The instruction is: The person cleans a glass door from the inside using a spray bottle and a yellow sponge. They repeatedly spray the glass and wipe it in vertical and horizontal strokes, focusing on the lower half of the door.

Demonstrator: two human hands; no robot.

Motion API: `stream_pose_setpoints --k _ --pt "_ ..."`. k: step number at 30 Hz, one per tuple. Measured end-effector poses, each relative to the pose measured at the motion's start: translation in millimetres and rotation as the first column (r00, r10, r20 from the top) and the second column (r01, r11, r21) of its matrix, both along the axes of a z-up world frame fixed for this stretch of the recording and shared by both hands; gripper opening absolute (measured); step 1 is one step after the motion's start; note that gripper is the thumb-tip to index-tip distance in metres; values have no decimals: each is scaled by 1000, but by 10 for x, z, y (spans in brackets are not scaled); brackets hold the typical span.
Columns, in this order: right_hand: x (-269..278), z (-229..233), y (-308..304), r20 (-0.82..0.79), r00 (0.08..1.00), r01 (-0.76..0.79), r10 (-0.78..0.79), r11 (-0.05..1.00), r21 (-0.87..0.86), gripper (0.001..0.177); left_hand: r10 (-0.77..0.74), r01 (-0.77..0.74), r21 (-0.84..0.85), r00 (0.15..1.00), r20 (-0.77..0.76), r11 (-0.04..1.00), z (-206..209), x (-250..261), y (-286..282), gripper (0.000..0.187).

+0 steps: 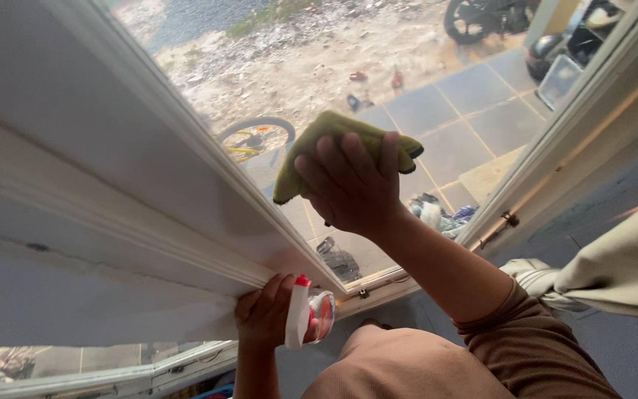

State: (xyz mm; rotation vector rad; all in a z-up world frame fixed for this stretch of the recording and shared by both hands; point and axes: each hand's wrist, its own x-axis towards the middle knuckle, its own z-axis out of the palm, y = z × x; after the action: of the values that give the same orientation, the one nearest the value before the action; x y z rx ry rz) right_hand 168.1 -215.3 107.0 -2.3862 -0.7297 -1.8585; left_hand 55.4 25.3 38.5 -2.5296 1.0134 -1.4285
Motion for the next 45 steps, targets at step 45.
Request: stream_pose_setpoints --k 45 --pt "266 -1721 -521 -91 983 184 -160 882 433 74 -103 102 18 994 31 995 19 53 -45 43"
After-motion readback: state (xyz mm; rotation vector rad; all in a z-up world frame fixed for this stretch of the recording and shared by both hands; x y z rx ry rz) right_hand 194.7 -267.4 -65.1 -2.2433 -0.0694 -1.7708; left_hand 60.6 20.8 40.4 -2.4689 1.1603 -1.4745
